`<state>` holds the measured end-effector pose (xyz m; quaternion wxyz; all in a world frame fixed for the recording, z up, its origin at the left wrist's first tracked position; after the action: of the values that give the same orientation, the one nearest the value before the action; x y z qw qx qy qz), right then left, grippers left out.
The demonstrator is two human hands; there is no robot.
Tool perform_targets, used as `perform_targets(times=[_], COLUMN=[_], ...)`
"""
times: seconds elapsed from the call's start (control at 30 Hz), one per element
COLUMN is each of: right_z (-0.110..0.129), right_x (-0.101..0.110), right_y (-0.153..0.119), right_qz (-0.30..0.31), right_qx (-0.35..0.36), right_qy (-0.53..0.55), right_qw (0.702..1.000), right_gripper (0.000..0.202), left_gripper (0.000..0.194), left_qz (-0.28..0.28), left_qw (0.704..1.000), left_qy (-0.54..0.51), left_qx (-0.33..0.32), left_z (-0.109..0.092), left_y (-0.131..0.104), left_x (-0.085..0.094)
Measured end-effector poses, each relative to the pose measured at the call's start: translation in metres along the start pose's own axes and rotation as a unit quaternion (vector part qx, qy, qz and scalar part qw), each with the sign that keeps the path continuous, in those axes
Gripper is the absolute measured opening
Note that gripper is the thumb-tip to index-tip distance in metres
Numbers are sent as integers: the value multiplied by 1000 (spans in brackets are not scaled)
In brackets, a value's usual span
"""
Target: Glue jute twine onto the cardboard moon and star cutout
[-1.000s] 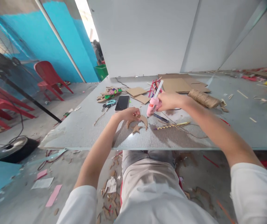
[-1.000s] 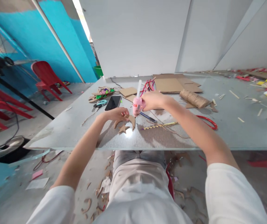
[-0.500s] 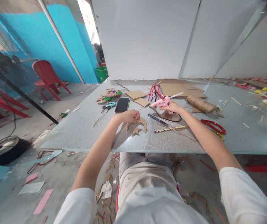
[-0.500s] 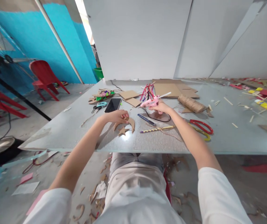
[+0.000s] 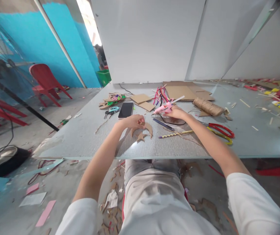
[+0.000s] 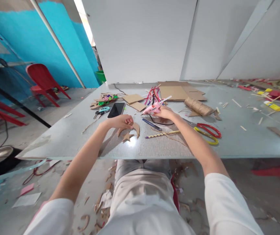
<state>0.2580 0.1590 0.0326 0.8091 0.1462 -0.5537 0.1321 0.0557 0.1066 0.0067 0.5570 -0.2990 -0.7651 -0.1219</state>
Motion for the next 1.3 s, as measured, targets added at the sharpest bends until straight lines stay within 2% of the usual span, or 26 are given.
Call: perform_targets(times=[0.1,0.17,0.2,0.27,0.33,0.4,0.47,0.57,0.83,0.97,1.1,1.2,1.3], right_z=[-9,-1,4,18,37,58,71,79,85,94,106,121,133], right_x=[9,26,37,49,39,19,4,-6,-12,-8,2,-4,-13], right_y=[-13,-28,-37,-55,-70,-81,-85,-83,-80,-80,-80,-83,-85], right_qz=[42,33,17,11,76,148,178,172,117,81,16,7,6], right_qx=[-32,-17,-19,-22,-9,18,29,32,44,76,107,174,244], right_qy=[-82,-115,-128,-136,-120,-107,-121,-163,-258,-197,-42,88,145], right_qw=[995,993,991,990,990,983,976,971,958,974,993,981,959], right_gripper=[53,61,61,45,29,20,11,14,18,15,17,16,18], left_gripper=[42,41,41,39,39,40,42,43,43,44,43,33,24], left_qz=[4,6,6,4,1,3,11,19,27,14,-27,-55,-65], left_qw=[1000,1000,1000,1000,1000,1000,999,999,999,1000,998,991,984], left_qy=[-6,-13,-16,-19,-17,-18,-26,-33,-19,-6,-25,-66,-101], left_qx=[4,7,6,1,-1,9,20,20,19,-1,-43,-98,-130], left_z=[2,3,3,2,2,4,6,5,-3,-7,-18,-32,-40], left_y=[0,1,1,1,1,0,-1,-4,-9,-9,-8,-8,-6], left_x=[-1,-2,-3,-2,-1,-1,-2,-1,4,7,14,16,14])
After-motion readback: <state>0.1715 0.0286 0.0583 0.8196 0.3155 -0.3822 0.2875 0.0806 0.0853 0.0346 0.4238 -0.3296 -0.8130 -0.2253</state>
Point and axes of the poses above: each hand's wrist, its own y-axis towards the middle knuckle, its own x-axis out of the back of the hand, z = x × y, the point moved 10 cm from there along y, towards the middle knuckle
